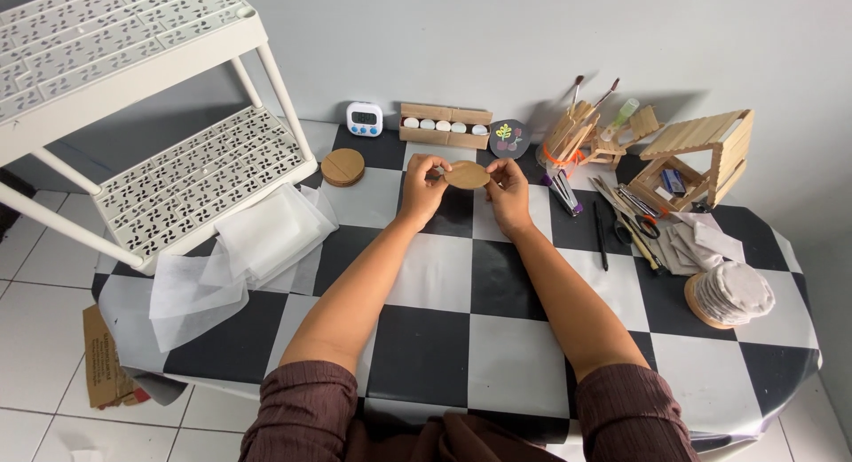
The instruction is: Wrapping a circular cardboard piece with paper, cutting it to size with scissors, and stapling it.
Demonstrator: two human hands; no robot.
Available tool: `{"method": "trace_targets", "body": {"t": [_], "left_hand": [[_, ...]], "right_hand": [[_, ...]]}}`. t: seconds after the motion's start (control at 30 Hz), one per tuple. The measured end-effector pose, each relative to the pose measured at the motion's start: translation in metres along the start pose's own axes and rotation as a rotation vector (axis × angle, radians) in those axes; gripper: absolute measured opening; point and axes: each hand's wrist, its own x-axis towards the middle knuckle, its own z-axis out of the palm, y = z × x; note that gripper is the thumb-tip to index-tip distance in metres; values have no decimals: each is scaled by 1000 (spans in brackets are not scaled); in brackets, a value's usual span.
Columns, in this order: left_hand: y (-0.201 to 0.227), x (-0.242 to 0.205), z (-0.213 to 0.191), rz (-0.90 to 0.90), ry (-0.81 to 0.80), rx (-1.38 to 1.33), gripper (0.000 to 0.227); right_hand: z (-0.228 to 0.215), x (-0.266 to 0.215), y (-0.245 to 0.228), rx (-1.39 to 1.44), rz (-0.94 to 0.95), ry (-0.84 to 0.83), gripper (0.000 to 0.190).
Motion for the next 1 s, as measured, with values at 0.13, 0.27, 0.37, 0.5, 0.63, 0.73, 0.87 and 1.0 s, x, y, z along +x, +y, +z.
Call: {"method": "trace_targets", "body": {"t": [0.13,0.27,0.37,0.5,0.63,0.73,0.87,1.0], "left_hand": [[0,1,-2,6,-10,-39,15],[6,-1,-1,-60,-39,-181,21],[-2,-1,1,-94,-53,-253,20],[-18,4,4,-100,-57,-278,26],[-11,2,2,-85,-5,-210,25],[-15,4,2,-70,31,-164,24],[-13,3,3,-59,62,-118,23],[-11,5,2,-95,65,-225,22]], "right_hand": [[1,-2,-7,139,66,-6,13],[-4,0,-9,164,119,52,11],[-4,-1,-9,157,116,66,18],[-5,1,-3,105,124,52,21],[-4,1,0,60,122,11,19],[-4,2,4,45,115,-4,20],[-6,3,11,2,116,-34,15],[-3,-2,-3,-13,137,-65,13]]}}
